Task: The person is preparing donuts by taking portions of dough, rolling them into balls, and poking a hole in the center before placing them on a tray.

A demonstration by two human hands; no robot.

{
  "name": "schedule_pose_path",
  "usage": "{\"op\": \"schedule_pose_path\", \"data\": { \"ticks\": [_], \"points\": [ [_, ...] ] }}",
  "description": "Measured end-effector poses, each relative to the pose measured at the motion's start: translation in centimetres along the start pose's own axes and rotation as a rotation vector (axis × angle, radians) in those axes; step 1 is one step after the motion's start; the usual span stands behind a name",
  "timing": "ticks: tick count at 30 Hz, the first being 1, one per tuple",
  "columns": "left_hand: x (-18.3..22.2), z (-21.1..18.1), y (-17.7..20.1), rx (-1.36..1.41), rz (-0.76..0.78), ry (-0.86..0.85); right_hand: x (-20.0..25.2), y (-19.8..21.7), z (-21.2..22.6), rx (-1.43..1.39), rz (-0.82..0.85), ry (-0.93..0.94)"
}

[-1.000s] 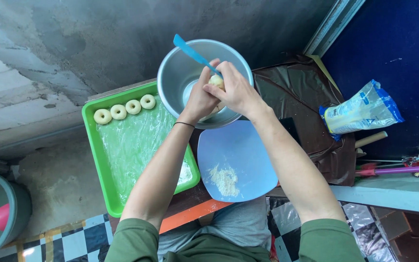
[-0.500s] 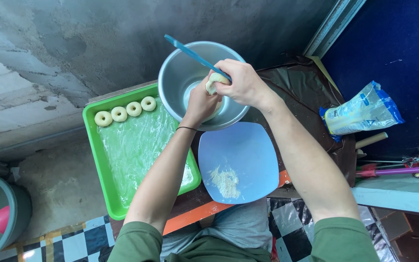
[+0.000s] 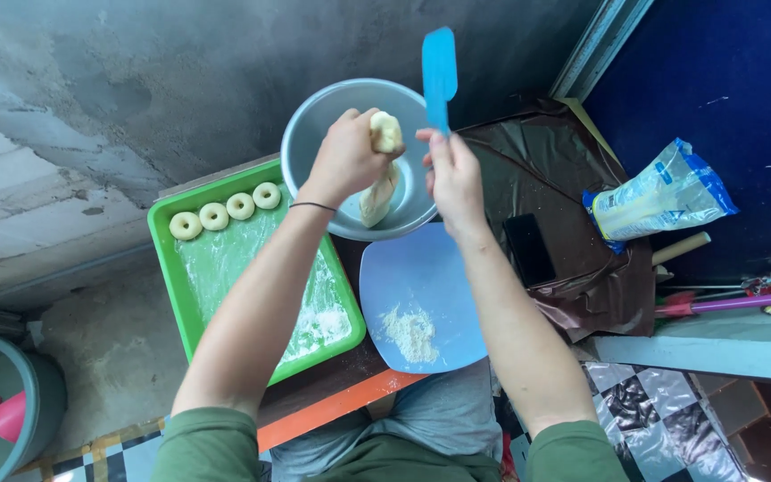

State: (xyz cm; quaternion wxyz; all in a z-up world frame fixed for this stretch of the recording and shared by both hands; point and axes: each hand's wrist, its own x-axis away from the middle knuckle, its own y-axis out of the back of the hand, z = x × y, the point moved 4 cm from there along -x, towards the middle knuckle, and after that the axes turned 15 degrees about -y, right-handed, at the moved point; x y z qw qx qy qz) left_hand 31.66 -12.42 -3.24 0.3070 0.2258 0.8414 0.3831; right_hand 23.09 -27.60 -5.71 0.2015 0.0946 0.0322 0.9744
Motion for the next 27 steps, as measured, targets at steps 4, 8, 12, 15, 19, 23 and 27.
{"op": "schedule_pose_path", "data": {
  "ticks": [4,8,12,15,19,23,27],
  "points": [
    [-0.5,0.9,1.7,0.284,0.045,0.191,0.1,-1.1,-3.3,-0.107,0.145,-0.117],
    [-1.4,1.6,3.2,0.050,0.061,0.103,1.3,-2.2,-4.4,-0.309,0.195,-0.285],
    [-1.9,1.2,3.2,-0.036,0.055,0.066,4.0,-2.9,-3.1,-0.344,0.198,-0.305],
    [-1.6,0.0,4.0,-0.040,-0.095,-0.099,6.1,-3.9,-1.9,-0.414,0.328,-0.404],
    [-1.5,-2.1,4.5,-0.062,-0.113,-0.189,5.7,-5.1,-1.2,-0.541,0.381,-0.364],
    [-1.4,-3.8,5.0,-0.078,-0.195,-0.354,3.5,-6.6,-0.5,-0.743,0.361,-0.414],
    [-1.9,-2.7,5.6,-0.130,-0.252,-0.236,6.8,-8.1,0.8,-0.703,0.436,-0.430]
  ]
}}
